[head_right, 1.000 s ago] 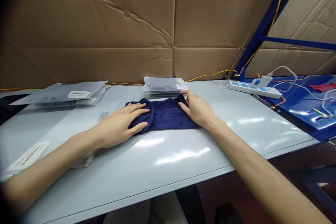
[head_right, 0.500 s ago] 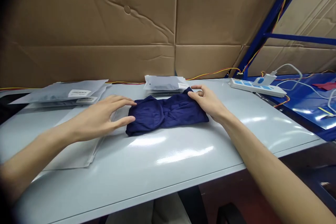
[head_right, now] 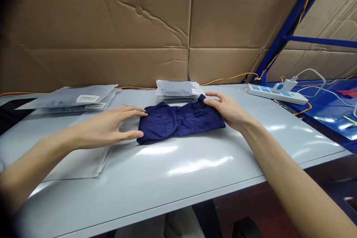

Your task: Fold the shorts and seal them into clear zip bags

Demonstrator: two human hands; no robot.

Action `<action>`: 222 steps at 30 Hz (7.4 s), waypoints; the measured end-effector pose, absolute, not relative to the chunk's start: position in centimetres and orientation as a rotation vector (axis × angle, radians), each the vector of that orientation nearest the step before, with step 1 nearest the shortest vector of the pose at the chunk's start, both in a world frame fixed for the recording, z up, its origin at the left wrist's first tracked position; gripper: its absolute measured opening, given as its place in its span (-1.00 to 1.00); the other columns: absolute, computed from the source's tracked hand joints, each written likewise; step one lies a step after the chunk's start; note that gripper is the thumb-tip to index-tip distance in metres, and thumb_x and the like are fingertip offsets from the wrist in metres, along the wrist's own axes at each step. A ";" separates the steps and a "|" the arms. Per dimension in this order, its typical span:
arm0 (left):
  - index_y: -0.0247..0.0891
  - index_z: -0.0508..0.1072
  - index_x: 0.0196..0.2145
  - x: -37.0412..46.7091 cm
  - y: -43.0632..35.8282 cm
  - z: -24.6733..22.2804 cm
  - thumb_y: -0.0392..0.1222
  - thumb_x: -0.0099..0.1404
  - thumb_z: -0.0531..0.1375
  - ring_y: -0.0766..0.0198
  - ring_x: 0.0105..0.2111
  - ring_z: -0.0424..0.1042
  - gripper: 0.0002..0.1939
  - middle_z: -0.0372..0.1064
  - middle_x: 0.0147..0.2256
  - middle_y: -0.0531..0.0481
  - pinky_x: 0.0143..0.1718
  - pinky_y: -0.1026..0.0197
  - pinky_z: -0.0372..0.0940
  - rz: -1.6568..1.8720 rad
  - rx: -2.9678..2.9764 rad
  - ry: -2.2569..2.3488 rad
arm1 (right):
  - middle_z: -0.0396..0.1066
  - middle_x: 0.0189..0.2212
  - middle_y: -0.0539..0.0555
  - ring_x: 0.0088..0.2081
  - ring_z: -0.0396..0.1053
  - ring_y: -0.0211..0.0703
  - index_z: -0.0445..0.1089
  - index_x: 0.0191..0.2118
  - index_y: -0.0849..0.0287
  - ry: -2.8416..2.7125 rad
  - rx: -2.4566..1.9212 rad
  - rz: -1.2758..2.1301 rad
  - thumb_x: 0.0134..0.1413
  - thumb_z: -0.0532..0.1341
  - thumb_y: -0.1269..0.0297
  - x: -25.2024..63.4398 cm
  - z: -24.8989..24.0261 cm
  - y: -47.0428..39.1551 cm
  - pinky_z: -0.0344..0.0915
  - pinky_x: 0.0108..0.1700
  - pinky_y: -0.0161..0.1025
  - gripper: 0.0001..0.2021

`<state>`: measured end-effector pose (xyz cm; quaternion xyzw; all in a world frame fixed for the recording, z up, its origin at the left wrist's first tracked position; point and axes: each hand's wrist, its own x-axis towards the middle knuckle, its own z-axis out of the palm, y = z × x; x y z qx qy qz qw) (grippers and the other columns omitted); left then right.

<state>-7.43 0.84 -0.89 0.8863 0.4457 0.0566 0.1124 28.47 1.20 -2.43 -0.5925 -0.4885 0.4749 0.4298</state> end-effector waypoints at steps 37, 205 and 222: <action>-0.21 0.47 -0.21 -7.6 1.0 -0.9 0.37 0.30 -0.02 -0.38 -0.09 0.44 -0.41 0.48 -0.14 -0.33 -0.20 -0.25 0.32 0.169 2.419 2.033 | 0.50 -0.27 0.11 -0.27 0.39 -0.08 0.39 -0.36 0.12 -2.546 -1.292 0.247 0.36 0.10 0.09 19.6 -1.9 2.4 0.21 -0.25 -0.16 -0.69; -0.13 0.32 -0.29 -9.7 -2.1 -3.1 -0.17 0.35 0.09 0.22 -0.41 0.32 -0.95 0.35 -0.36 0.06 -0.39 0.19 0.16 0.644 2.588 1.581 | 0.42 -0.10 0.15 -0.20 0.39 -0.10 0.37 -0.02 0.18 -2.383 -1.346 -0.077 0.24 0.15 0.47 14.3 -4.3 2.0 0.27 -0.19 -0.21 -0.78; 0.11 0.47 0.13 -11.2 -2.2 -2.3 0.07 0.38 0.18 0.06 -0.05 0.39 -0.62 0.38 -0.01 -0.04 -0.04 0.01 0.35 0.420 2.772 1.253 | 0.51 -0.07 0.10 -0.13 0.46 -0.06 0.52 -0.02 0.09 -2.369 -1.434 0.002 0.26 0.20 0.40 16.9 -3.3 3.4 0.31 -0.17 -0.19 -0.76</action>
